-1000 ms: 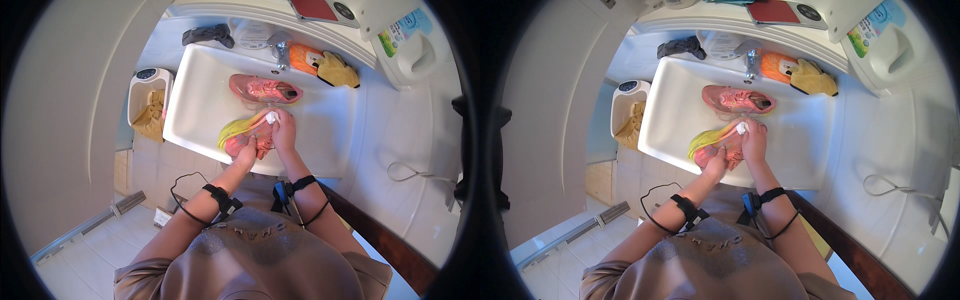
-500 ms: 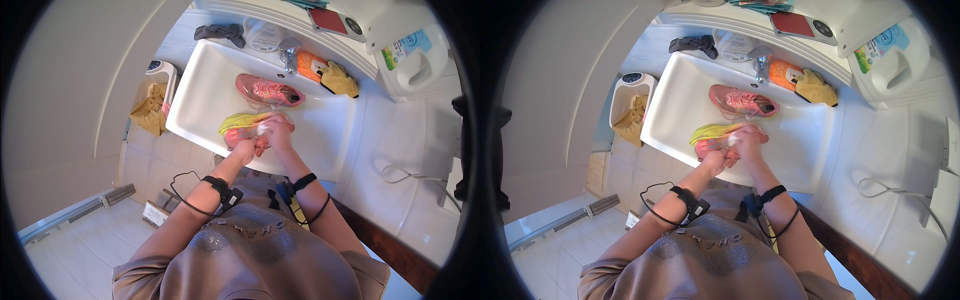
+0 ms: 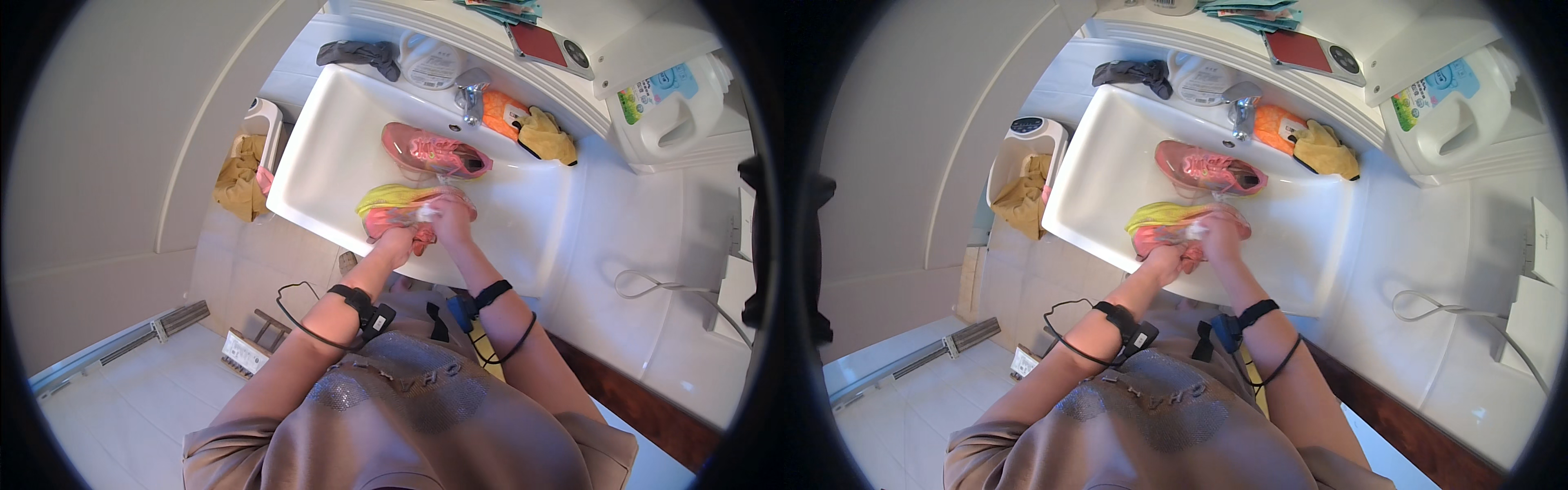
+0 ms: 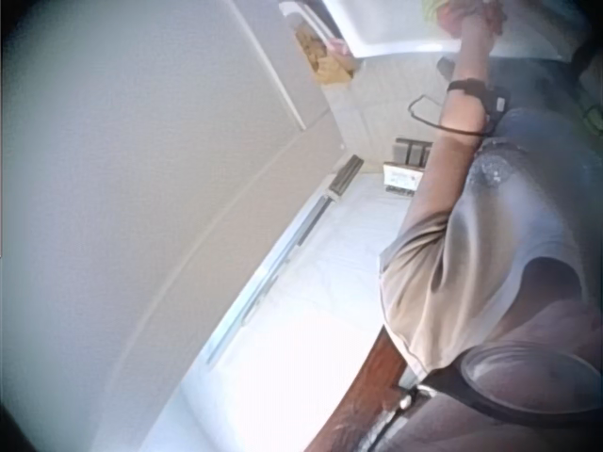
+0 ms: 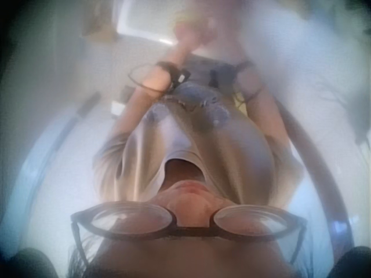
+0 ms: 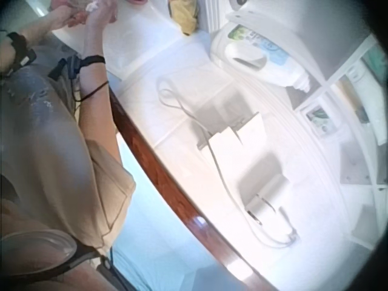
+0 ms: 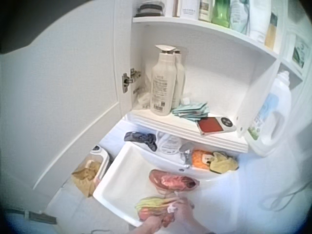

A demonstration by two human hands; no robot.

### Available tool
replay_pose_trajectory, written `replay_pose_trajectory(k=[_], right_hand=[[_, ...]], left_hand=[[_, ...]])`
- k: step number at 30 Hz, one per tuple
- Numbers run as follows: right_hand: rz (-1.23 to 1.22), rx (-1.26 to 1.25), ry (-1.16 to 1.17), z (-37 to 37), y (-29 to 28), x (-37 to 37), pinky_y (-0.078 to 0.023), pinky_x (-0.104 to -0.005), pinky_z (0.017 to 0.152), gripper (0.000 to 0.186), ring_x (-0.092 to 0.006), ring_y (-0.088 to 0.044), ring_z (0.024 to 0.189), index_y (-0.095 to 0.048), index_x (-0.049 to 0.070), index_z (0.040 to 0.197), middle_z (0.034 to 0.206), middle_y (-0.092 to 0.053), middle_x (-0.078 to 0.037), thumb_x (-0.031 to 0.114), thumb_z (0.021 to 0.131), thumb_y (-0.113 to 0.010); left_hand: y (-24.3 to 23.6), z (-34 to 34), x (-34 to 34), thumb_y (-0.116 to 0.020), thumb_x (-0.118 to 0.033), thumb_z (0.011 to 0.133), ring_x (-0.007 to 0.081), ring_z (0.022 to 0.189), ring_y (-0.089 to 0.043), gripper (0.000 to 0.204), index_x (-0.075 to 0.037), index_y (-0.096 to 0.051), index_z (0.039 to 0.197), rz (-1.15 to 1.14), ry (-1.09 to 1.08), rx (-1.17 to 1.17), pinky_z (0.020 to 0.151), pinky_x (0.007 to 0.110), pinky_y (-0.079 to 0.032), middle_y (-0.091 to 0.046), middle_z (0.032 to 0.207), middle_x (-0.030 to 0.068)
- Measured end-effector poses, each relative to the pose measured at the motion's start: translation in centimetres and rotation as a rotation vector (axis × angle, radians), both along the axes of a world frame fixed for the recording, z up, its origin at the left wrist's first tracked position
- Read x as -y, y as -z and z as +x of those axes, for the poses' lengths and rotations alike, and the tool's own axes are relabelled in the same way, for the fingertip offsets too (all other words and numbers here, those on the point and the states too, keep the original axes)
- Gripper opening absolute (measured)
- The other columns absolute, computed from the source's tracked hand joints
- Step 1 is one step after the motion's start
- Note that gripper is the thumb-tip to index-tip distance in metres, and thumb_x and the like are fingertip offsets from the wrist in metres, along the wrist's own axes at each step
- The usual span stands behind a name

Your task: The person washes a pair of pink sneakers in a white sink using a yellow sponge and liquid detergent. They scrub the uppers and soles, rinse the shoes under running water, and continue scrubbing with the sponge.

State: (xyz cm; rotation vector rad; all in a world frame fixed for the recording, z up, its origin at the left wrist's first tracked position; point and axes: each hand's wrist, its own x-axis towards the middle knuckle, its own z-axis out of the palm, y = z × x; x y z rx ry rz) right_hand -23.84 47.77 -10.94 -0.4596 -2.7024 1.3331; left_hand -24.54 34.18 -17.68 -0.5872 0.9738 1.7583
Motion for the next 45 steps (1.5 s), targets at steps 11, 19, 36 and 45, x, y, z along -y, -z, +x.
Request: replay_pose_trajectory(k=[11,19,36,45], right_hand=[[-0.582,0.018,0.309,1.1,-0.1,-0.6,-0.053,-0.0412,0.079,0.014,-0.0316,-0.063,0.091,-0.072,0.003,0.085,0.091,-0.067,-0.014,0.007,0.077,-0.061],[0.270,-0.138,0.002,1.9,0.2,-0.4,-0.051,-0.0400,0.086,0.019,-0.0304,-0.061,0.096,-0.072,0.004,0.088,0.092,-0.067,-0.013,-0.001,0.076,-0.059],[0.080,-0.100,0.018,2.5,0.4,-0.3,-0.054,-0.0382,0.080,0.020,-0.0305,-0.064,0.090,-0.073,0.004,0.084,0.093,-0.066,-0.012,-0.008,0.070,-0.063],[-0.042,-0.103,0.018,1.8,-0.6,-1.7,-0.054,-0.0334,0.076,0.024,-0.0260,-0.067,0.083,-0.075,0.005,0.090,0.090,-0.071,-0.010,-0.004,0.072,-0.062]], left_hand=[[-0.4,0.0,0.1,-0.047,-0.008,0.101,0.0212,0.087,-0.062,0.020,0.003,-0.054,0.117,0.135,-0.101,-0.027,0.073,0.032,-0.052,-0.062,0.104,0.0119],[-0.8,-0.5,0.4,-0.044,-0.003,0.099,0.0220,0.087,-0.065,0.026,0.004,-0.051,0.123,0.073,-0.085,0.023,0.073,0.035,-0.054,-0.063,0.108,0.0126],[-1.1,-0.6,-0.1,-0.045,0.002,0.095,0.0221,0.084,-0.066,0.020,0.005,-0.054,0.113,0.010,-0.063,-0.018,0.066,0.031,-0.054,-0.064,0.100,0.0131],[-0.7,-0.3,-0.6,-0.039,0.003,0.096,0.0230,0.076,-0.064,0.023,0.006,-0.050,0.117,0.080,-0.193,-0.015,0.062,0.031,-0.053,-0.062,0.097,0.0130]])
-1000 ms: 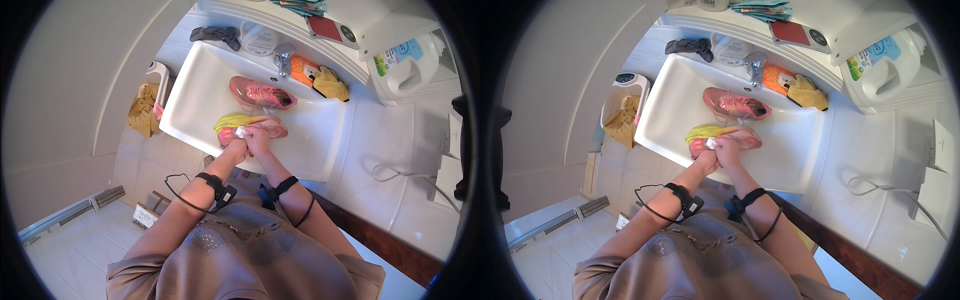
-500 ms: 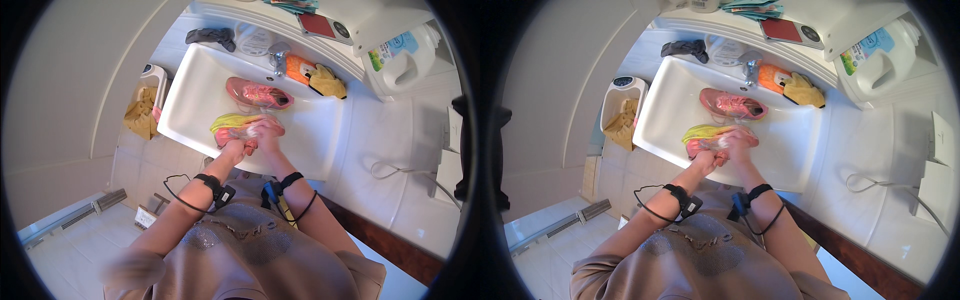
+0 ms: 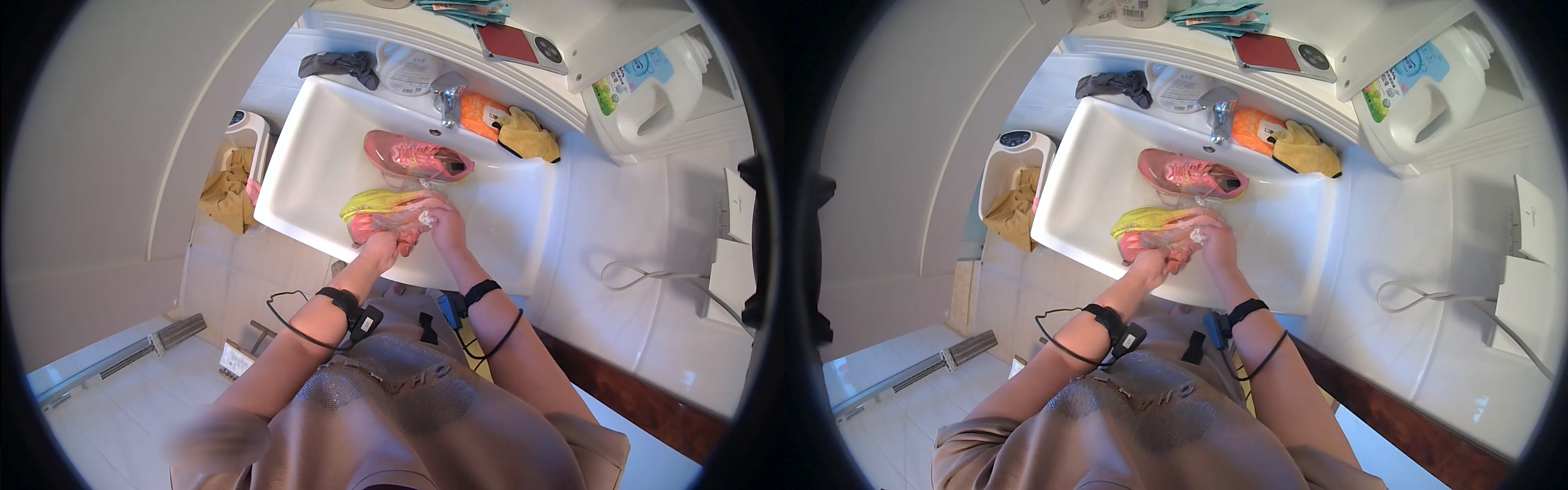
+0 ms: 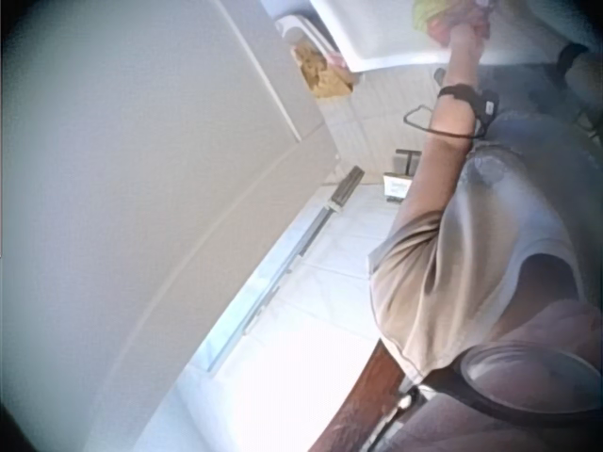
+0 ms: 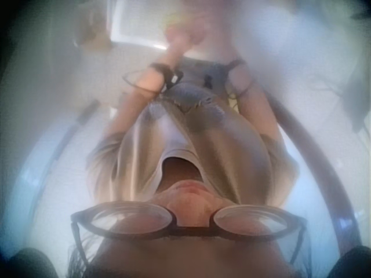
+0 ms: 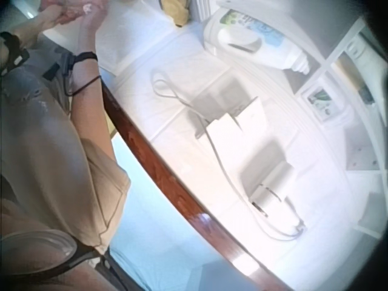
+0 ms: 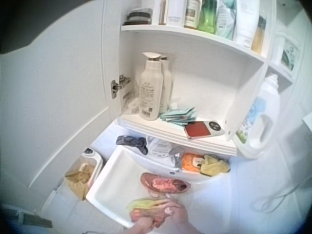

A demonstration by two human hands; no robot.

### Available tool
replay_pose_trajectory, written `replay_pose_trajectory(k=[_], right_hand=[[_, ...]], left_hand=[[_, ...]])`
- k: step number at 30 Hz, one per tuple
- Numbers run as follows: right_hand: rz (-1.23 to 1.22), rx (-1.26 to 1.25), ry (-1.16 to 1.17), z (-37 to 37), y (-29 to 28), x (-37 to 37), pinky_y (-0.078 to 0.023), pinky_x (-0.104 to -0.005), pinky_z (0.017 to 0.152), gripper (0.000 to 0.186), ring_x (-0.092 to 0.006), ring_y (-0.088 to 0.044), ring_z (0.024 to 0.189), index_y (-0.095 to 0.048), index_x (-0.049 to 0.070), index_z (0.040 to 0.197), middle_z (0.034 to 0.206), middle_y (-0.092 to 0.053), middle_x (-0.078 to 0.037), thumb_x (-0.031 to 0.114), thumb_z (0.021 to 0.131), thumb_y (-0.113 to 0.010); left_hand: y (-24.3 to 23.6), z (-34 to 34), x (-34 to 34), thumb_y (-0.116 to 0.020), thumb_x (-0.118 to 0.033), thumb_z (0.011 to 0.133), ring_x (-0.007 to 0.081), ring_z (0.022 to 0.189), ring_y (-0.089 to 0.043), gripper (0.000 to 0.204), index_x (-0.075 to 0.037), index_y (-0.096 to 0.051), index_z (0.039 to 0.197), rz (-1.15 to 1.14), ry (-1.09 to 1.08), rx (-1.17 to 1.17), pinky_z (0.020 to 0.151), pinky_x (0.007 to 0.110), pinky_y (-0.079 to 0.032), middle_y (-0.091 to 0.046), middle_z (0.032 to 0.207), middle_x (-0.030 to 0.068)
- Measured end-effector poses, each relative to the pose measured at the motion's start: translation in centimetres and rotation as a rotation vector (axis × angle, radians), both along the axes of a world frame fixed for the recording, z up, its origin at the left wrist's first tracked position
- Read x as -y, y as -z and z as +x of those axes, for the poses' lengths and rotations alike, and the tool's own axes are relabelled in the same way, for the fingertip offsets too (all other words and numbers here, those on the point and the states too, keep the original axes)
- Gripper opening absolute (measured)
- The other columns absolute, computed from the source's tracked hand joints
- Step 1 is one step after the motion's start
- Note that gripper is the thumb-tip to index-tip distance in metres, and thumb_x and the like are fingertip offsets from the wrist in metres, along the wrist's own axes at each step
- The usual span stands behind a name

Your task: The person washes a pair of pink sneakers in a white sink using a yellow sponge and liquid detergent. They scrub the uppers and soles, rinse the shoes under running water, and continue scrubbing with the sponge.

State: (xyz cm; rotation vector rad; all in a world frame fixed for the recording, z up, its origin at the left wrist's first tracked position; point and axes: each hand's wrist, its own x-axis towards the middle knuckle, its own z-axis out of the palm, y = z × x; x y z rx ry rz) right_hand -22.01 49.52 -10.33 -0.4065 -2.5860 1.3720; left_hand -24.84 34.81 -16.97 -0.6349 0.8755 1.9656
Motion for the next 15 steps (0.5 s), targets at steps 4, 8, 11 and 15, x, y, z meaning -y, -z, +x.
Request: replay_pose_trajectory(k=[4,8,11,15], right_hand=[[0.174,-0.130,-0.097,-0.5,1.3,2.5,-0.053,-0.0339,0.074,0.025,-0.0262,-0.067,0.082,-0.076,0.005,0.091,0.089,-0.070,-0.011,-0.004,0.072,-0.062],[0.125,-0.189,-0.124,-0.6,2.9,2.0,-0.052,-0.0354,0.074,0.024,-0.0284,-0.066,0.082,-0.076,0.006,0.090,0.088,-0.069,-0.013,-0.004,0.073,-0.061],[-0.286,0.060,0.148,0.4,2.4,-0.4,-0.052,-0.0386,0.078,0.018,-0.0306,-0.066,0.086,-0.073,0.004,0.082,0.089,-0.068,-0.013,-0.005,0.073,-0.060],[0.084,-0.100,-0.016,0.3,1.3,1.8,-0.052,-0.0386,0.075,0.018,-0.0305,-0.065,0.084,-0.074,0.006,0.084,0.085,-0.067,-0.014,-0.002,0.074,-0.061]], left_hand=[[-1.6,-0.5,0.4,-0.039,0.003,0.096,0.0240,0.083,-0.066,0.027,0.007,-0.049,0.120,-0.069,0.076,-0.015,0.065,0.031,-0.055,-0.063,0.102,0.0147],[-2.1,-0.7,0.9,-0.038,0.003,0.096,0.0248,0.090,-0.066,0.029,0.007,-0.050,0.123,-0.019,0.112,-0.032,0.069,0.033,-0.055,-0.063,0.104,0.0156],[-1.6,-0.7,0.6,-0.038,0.003,0.096,0.0249,0.090,-0.066,0.031,0.007,-0.048,0.124,0.048,0.100,-0.010,0.073,0.034,-0.057,-0.064,0.106,0.0165],[-1.6,-0.9,0.3,-0.035,0.003,0.098,0.0256,0.081,-0.067,0.026,0.006,-0.050,0.119,-0.088,0.043,0.004,0.064,0.031,-0.057,-0.064,0.104,0.0178]])
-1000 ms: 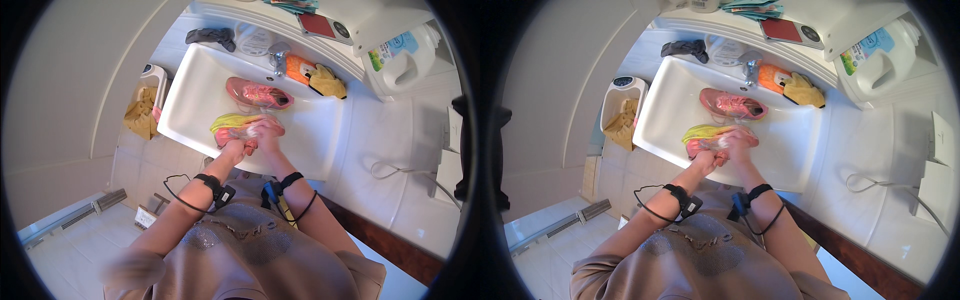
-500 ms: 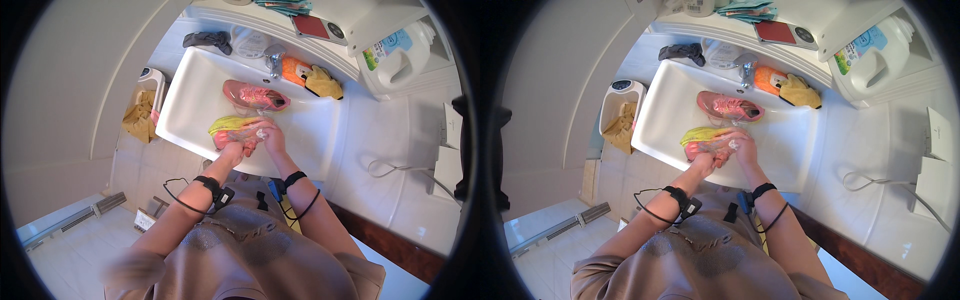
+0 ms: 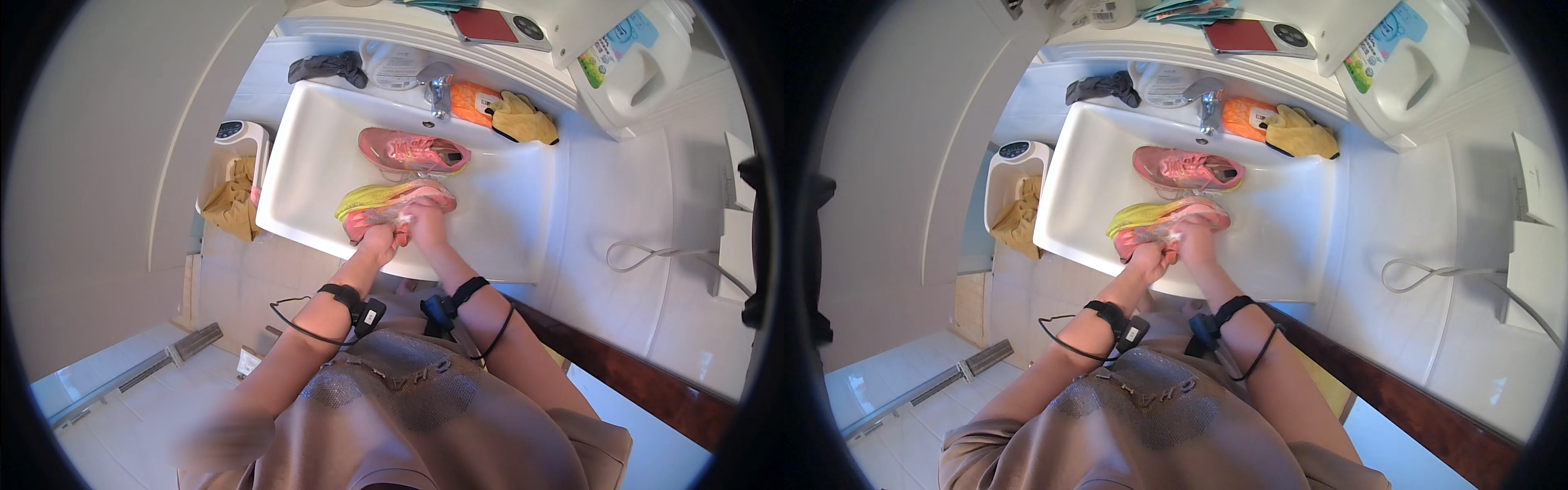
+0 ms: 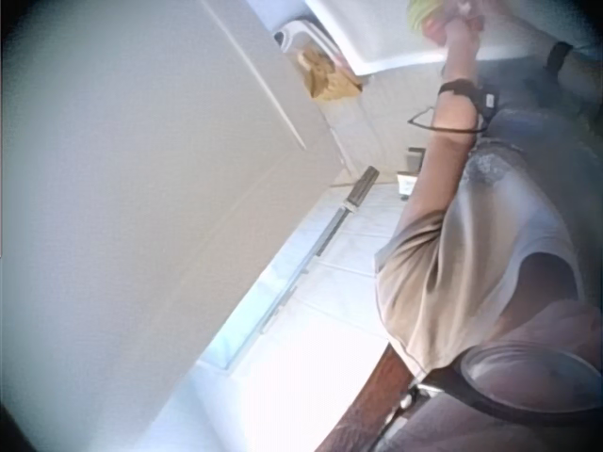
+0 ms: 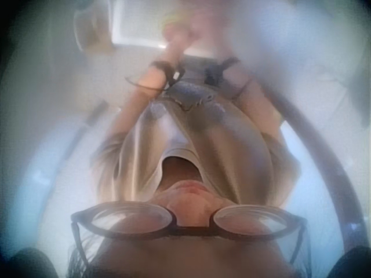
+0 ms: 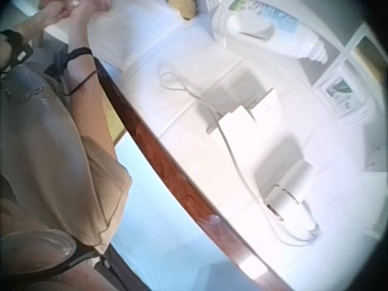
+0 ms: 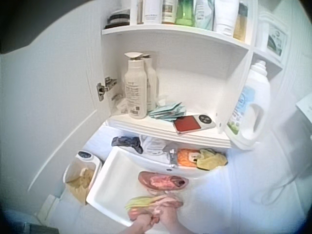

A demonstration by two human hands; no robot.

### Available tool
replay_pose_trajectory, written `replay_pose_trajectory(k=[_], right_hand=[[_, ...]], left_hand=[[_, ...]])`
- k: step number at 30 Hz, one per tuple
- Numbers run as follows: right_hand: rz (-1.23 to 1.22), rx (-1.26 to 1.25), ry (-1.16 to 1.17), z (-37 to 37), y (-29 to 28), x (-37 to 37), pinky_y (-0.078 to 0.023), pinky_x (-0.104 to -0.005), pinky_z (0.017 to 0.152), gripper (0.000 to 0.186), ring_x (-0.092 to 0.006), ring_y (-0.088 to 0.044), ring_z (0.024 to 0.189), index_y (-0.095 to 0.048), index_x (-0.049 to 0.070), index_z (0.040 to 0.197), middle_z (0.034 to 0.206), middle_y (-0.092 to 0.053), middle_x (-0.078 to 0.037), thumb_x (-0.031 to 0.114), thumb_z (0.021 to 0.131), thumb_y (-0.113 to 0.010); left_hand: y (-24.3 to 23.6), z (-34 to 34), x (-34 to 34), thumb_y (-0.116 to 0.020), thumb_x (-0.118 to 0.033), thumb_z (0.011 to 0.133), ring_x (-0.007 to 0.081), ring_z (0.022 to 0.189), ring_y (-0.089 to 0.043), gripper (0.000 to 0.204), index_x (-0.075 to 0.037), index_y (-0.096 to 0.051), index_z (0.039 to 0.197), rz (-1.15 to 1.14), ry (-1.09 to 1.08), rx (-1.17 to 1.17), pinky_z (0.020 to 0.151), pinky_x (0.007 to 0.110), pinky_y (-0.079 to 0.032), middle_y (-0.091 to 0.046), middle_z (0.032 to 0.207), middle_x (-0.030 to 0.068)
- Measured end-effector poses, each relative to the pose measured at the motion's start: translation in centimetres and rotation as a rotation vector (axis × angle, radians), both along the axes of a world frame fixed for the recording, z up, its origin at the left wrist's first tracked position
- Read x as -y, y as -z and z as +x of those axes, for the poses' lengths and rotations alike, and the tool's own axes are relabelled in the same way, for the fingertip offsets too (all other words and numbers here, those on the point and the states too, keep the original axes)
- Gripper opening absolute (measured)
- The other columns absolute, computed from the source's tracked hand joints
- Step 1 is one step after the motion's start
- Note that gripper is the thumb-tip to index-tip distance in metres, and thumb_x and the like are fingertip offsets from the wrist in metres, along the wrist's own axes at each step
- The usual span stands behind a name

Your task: The person washes a pair of pink sneakers in a white sink using a yellow sponge and liquid detergent. They scrub the uppers and soles, rinse the shoes under running water, and continue scrubbing with the sponge.

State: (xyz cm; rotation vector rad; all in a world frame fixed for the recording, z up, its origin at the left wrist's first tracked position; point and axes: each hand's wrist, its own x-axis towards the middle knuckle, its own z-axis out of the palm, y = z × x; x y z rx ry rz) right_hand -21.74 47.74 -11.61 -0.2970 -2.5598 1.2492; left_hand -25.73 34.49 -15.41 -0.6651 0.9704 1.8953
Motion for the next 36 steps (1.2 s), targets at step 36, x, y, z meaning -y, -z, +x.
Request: replay_pose_trajectory(k=[36], right_hand=[[0.299,0.155,-0.001,-4.3,-1.4,-1.2,-0.049,-0.0423,0.088,0.014,-0.0346,-0.059,0.099,-0.068,0.010,0.084,0.099,-0.063,-0.012,0.007,0.070,-0.070]], left_hand=[[-1.7,0.4,-0.6,-0.035,0.001,0.098,0.0209,0.065,-0.060,0.023,0.000,-0.051,0.113,-0.111,0.041,-0.018,0.049,0.029,-0.046,-0.062,0.091,0.0134]])
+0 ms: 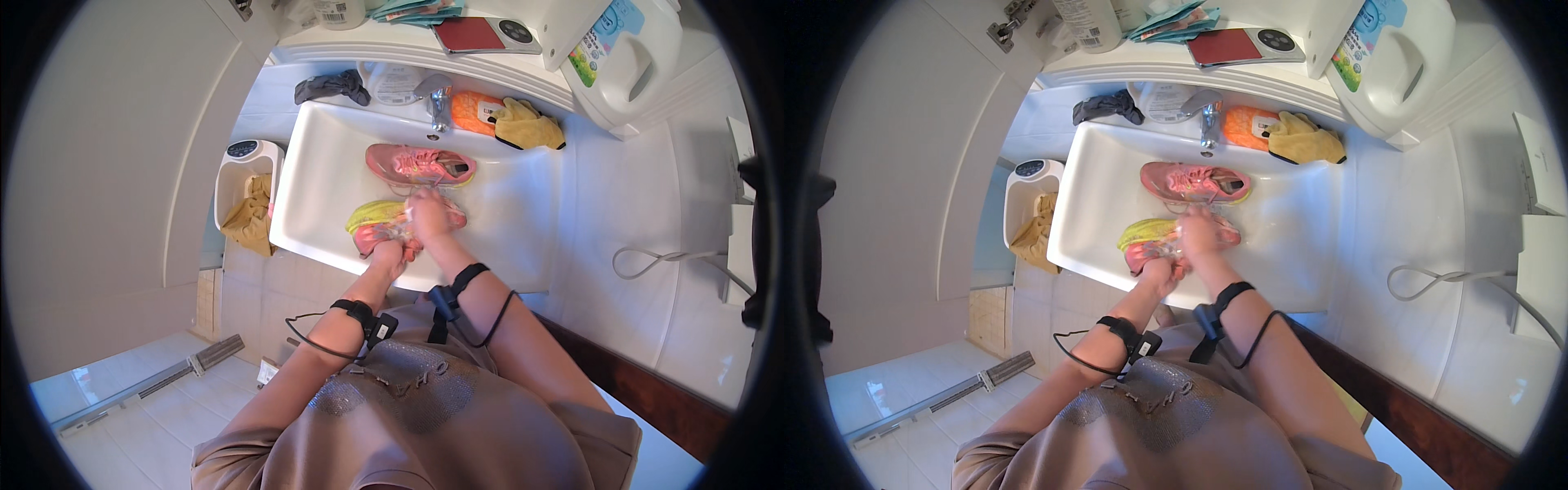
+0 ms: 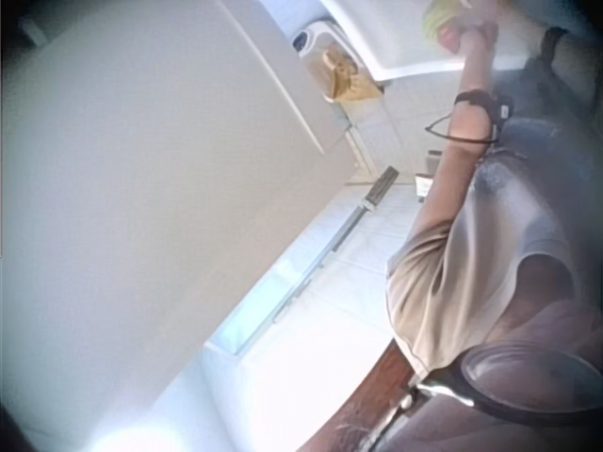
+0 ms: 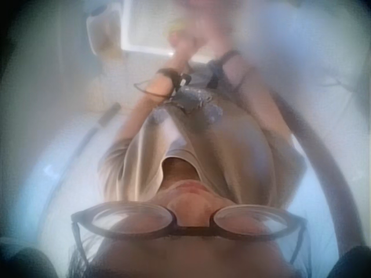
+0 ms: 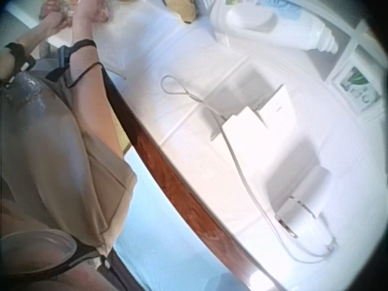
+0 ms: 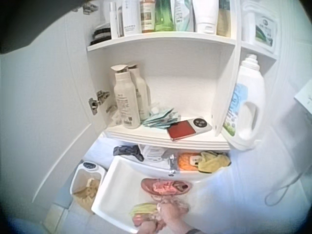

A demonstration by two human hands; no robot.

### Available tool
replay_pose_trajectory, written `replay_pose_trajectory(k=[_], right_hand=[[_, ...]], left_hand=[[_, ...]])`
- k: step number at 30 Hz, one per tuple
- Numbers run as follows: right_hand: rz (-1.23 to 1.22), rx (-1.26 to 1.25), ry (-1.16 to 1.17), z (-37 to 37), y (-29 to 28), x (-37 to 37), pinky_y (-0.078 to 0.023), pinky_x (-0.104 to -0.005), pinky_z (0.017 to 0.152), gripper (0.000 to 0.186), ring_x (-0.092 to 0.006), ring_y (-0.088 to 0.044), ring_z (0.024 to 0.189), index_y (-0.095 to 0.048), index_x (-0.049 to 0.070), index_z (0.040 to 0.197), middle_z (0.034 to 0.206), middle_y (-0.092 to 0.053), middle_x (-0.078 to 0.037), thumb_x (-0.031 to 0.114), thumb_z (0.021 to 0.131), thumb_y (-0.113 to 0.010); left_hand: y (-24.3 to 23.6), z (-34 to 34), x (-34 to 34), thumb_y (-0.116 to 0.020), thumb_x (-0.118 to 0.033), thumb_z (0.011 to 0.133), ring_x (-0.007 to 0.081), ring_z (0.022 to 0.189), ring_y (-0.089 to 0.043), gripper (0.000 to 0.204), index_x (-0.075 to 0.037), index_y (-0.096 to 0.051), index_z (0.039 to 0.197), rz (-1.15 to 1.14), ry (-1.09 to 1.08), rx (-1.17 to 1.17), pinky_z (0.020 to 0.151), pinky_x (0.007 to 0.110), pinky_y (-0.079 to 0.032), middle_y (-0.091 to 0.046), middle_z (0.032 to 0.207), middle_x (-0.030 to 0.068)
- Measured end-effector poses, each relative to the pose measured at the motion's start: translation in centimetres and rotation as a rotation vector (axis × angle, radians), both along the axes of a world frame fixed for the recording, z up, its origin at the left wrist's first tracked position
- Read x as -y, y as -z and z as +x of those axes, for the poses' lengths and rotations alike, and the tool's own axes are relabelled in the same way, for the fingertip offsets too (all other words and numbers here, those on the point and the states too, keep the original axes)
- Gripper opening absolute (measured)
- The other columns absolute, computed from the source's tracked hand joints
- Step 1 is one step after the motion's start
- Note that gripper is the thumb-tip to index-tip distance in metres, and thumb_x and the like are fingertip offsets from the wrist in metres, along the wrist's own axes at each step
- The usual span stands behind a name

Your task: The person washes a pair of pink sneakers in a white sink using a yellow sponge and liquid detergent. They scrub the uppers and soles, rinse the shoes under running water, and continue scrubbing with the sponge.

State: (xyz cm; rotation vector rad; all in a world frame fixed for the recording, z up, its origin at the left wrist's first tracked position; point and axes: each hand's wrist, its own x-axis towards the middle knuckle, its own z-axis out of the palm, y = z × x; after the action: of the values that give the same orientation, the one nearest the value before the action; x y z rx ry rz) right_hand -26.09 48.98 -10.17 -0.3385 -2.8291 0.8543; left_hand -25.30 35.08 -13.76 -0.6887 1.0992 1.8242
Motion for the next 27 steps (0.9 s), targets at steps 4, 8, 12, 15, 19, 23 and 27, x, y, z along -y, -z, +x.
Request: replay_pose_trajectory(k=[4,8,12,15,19,23,27], right_hand=[[-0.370,-0.055,-0.049,-0.2,1.7,4.0,-0.050,-0.0442,0.086,0.012,-0.0348,-0.059,0.096,-0.067,0.008,0.084,0.096,-0.063,-0.013,0.005,0.072,-0.065],[-0.091,-0.205,0.041,1.9,3.3,-3.0,-0.050,-0.0455,0.081,0.014,-0.0363,-0.059,0.093,-0.066,0.006,0.083,0.092,-0.062,-0.014,0.000,0.072,-0.061],[-0.163,-0.017,0.363,3.2,2.7,-6.3,-0.051,-0.0453,0.081,0.012,-0.0346,-0.058,0.099,-0.064,0.005,0.084,0.094,-0.061,-0.015,0.000,0.073,-0.062],[-0.114,-0.215,0.284,1.2,1.6,-1.7,-0.050,-0.0459,0.084,0.014,-0.0345,-0.057,0.103,-0.064,0.006,0.087,0.094,-0.061,-0.015,0.001,0.074,-0.063],[-0.102,-0.092,0.086,-0.1,1.4,1.1,-0.050,-0.0471,0.084,0.015,-0.0355,-0.057,0.103,-0.064,0.006,0.089,0.093,-0.060,-0.015,0.002,0.075,-0.063],[-0.123,-0.130,0.378,2.5,2.9,-4.1,-0.050,-0.0474,0.084,0.011,-0.0367,-0.058,0.098,-0.065,0.006,0.086,0.093,-0.060,-0.016,0.003,0.075,-0.063],[-0.159,-0.020,0.670,3.1,3.4,-4.8,-0.048,-0.0471,0.084,0.009,-0.0380,-0.059,0.090,-0.065,0.005,0.084,0.095,-0.060,-0.017,0.003,0.076,-0.062]], left_hand=[[-0.1,-0.3,0.4,-0.035,0.003,0.096,0.0203,0.064,-0.060,0.028,0.000,-0.049,0.120,0.052,-0.057,-0.029,0.047,0.027,-0.045,-0.063,0.088,0.0134],[0.3,-0.3,0.1,-0.036,0.003,0.096,0.0209,0.065,-0.060,0.027,0.002,-0.049,0.119,-0.002,-0.050,0.022,0.047,0.028,-0.046,-0.063,0.089,0.0139],[1.6,0.0,-0.2,-0.036,0.004,0.096,0.0211,0.066,-0.060,0.026,0.005,-0.048,0.118,-0.079,-0.029,-0.022,0.048,0.026,-0.046,-0.063,0.090,0.0149],[2.8,0.1,-0.1,-0.036,0.004,0.096,0.0213,0.066,-0.061,0.025,0.005,-0.047,0.118,-0.047,0.134,-0.023,0.049,0.026,-0.047,-0.063,0.091,0.0153],[2.6,0.0,0.4,-0.036,0.006,0.095,0.0220,0.068,-0.062,0.025,0.005,-0.049,0.117,-0.046,0.103,-0.025,0.050,0.026,-0.049,-0.063,0.094,0.0154],[1.5,0.3,0.1,-0.037,0.008,0.094,0.0237,0.071,-0.064,0.028,0.006,-0.049,0.118,-0.070,-0.004,-0.056,0.052,0.028,-0.051,-0.063,0.096,0.0164],[3.1,0.2,-0.2,-0.039,0.008,0.093,0.0242,0.075,-0.065,0.030,0.005,-0.049,0.121,-0.085,-0.015,-0.024,0.057,0.029,-0.054,-0.063,0.099,0.0165]])
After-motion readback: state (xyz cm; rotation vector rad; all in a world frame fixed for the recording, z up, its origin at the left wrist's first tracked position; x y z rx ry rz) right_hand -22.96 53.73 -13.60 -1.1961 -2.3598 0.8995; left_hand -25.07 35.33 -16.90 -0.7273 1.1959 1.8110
